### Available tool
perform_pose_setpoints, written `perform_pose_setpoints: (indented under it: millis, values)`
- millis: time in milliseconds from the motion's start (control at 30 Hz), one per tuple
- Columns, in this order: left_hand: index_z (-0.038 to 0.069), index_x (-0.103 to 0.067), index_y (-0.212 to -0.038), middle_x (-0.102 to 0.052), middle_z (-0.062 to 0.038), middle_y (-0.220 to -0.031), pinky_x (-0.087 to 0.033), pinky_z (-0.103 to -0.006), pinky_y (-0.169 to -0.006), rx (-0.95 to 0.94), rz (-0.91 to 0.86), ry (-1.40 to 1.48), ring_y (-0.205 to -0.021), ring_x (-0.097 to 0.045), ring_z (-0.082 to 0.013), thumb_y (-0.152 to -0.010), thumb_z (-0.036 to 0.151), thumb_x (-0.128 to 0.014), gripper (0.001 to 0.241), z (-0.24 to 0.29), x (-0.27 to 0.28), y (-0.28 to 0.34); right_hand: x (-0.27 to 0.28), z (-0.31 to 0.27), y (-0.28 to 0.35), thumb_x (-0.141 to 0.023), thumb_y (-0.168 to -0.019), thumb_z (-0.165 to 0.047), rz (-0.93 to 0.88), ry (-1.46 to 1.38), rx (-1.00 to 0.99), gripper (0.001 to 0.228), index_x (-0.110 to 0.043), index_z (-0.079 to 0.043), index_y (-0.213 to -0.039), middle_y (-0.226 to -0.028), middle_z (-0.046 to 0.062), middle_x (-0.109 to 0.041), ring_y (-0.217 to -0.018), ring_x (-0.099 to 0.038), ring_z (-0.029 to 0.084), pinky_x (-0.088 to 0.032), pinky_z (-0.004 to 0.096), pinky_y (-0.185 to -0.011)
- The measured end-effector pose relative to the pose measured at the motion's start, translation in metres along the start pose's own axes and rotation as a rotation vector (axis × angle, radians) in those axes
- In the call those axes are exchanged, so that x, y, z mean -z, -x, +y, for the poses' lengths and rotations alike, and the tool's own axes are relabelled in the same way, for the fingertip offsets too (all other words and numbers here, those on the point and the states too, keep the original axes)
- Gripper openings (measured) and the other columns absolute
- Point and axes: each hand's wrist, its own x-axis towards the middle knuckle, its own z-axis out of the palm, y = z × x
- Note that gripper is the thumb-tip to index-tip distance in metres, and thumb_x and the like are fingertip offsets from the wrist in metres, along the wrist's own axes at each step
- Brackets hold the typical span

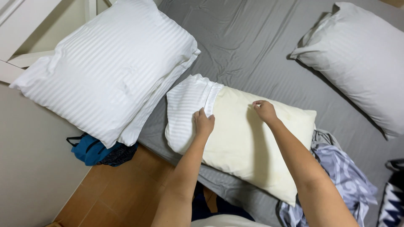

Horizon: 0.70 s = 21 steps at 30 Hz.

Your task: The person removes a white pillowcase from a pillow, then removes a patterned pillowcase from another pillow. They retrieve a new white pillowcase from a nearby shelf and put it onto the second pillow, smoothing and adjusting it by hand.

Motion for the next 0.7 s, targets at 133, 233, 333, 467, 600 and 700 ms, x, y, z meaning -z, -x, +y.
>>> perform_pose_setpoints:
  millis: [133,233,333,467,600,700]
  values:
    - [-0.006,-0.055,-0.134,-0.061,-0.032,-0.126,-0.045,-0.0507,-0.102,0.018,0.082,-0.038,-0.12,-0.056,-0.0478,-0.083,0.025,-0.075,0.063,0.01,-0.005,-0.01,0.001,0.007,-0.054,-0.066,-0.099,-0.026,-0.095,0.006,-0.151,0.031,-0.075,-0.014,-0.126,-0.101,0.027,-0.078,-0.094,-0.074,0.036,-0.056,0.041,-0.091]
    - [-0.004,-0.053,-0.138,-0.068,-0.029,-0.118,-0.05,-0.0459,-0.098,0.13,-0.054,0.051,-0.111,-0.065,-0.0417,-0.088,0.026,-0.071,0.062,0.016,-0.008,-0.011,-0.025,0.042,-0.1,-0.073,-0.09,-0.025,0.03,-0.101,-0.096,0.033,-0.075,-0.01,-0.119,-0.115,0.02,-0.074,-0.102,-0.072,0.033,-0.053,0.039,-0.095]
    - [-0.001,-0.056,-0.138,-0.071,-0.025,-0.115,-0.053,-0.0429,-0.094,0.171,-0.122,0.119,-0.105,-0.07,-0.0375,-0.09,0.023,-0.066,0.054,0.01,-0.02,-0.009,-0.046,0.061,-0.12,-0.074,-0.091,-0.029,0.074,-0.035,0.004,0.036,-0.076,-0.007,-0.119,-0.118,0.02,-0.074,-0.108,-0.07,0.035,-0.053,0.04,-0.097]
    - [0.003,-0.061,-0.135,-0.07,-0.023,-0.118,-0.052,-0.043,-0.095,0.162,-0.184,0.081,-0.108,-0.068,-0.0376,-0.097,0.022,-0.059,0.043,-0.007,-0.035,-0.005,-0.038,0.031,-0.094,-0.067,-0.091,-0.058,-0.132,-0.062,-0.077,0.077,-0.051,-0.005,-0.145,-0.117,0.026,-0.073,-0.109,-0.068,0.038,-0.051,0.044,-0.096]
    - [0.001,-0.066,-0.126,-0.07,-0.022,-0.117,-0.051,-0.0434,-0.098,0.096,-0.232,0.061,-0.11,-0.066,-0.0374,-0.098,0.026,-0.06,0.038,-0.007,-0.04,-0.003,-0.011,-0.025,-0.042,-0.056,-0.083,-0.076,-0.457,-0.027,-0.389,0.099,-0.037,-0.011,-0.155,-0.122,0.017,-0.074,-0.101,-0.074,0.037,-0.057,0.048,-0.091]
    - [-0.004,-0.067,-0.118,-0.068,-0.024,-0.114,-0.051,-0.0439,-0.096,0.077,-0.137,0.009,-0.107,-0.065,-0.0394,-0.093,0.034,-0.07,0.045,0.037,-0.01,-0.002,-0.027,-0.009,-0.031,-0.07,-0.084,-0.072,-0.455,0.036,-0.241,0.089,-0.058,-0.006,-0.142,-0.12,0.018,-0.07,-0.098,-0.072,0.028,-0.055,0.039,-0.09]
